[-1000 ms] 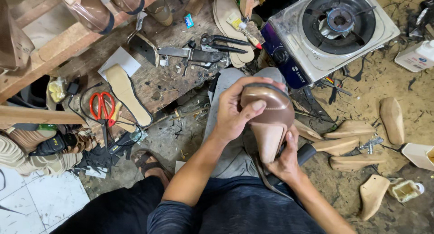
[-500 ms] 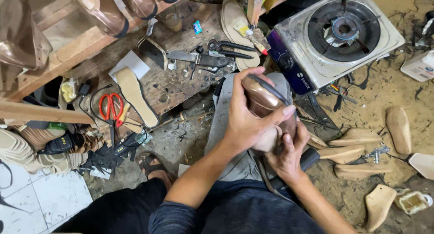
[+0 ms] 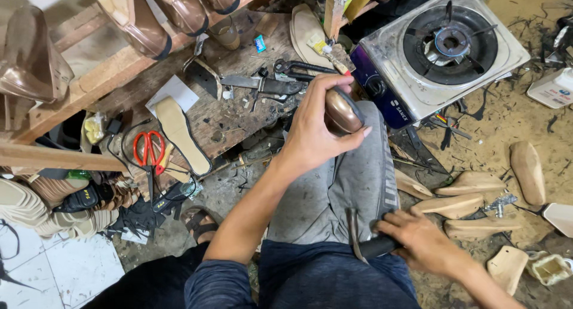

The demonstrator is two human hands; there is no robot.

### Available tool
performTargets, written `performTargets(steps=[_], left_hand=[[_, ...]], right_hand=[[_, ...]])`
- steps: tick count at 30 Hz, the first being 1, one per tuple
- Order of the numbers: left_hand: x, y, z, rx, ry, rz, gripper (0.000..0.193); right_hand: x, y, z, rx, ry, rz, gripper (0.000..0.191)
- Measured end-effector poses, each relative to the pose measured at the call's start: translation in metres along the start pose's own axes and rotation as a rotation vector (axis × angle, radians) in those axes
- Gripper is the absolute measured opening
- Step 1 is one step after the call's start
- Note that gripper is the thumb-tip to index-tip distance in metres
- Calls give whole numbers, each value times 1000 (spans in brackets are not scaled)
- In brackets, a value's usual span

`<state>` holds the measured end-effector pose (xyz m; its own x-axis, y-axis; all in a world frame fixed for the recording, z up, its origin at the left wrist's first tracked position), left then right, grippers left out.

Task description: The person smooths the edges of a shoe upper with a curved metal tool, then applies glue to the sole edge and attaches a black rubber outsole. The person presses the sole into place and inspects the finished shoe.

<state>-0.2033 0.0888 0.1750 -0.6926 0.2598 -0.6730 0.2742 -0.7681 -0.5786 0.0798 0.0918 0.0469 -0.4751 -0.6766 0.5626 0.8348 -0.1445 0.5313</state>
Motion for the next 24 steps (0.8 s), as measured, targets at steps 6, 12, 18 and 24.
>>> performTargets(steps=[6, 12, 18, 24], left_hand=[[5, 3, 2, 39, 25, 126, 70], [-6, 8, -2, 49, -35, 8, 71], [-6, 9, 0, 59, -10, 34, 70], [-4, 12, 2, 63, -37, 9, 71]], right_hand=[[-8, 21, 47, -184, -315, -359, 40], [52, 41, 101, -986, -1282, 556, 31], [74, 43, 124, -1096, -1096, 550, 27], [73, 36, 125, -1093, -1314, 869, 19]])
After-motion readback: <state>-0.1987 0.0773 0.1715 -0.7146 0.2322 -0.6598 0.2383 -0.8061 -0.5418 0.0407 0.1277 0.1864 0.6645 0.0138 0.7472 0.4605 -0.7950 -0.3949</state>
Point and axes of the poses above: each hand's wrist, its own y-axis away from the middle knuckle, its own z-axis out of the back of the hand, x = y × z, the point moved 4 cm from there along -y, towards the middle knuckle, and after that the axes turned 11 degrees about -y, right-handed, at the moved point
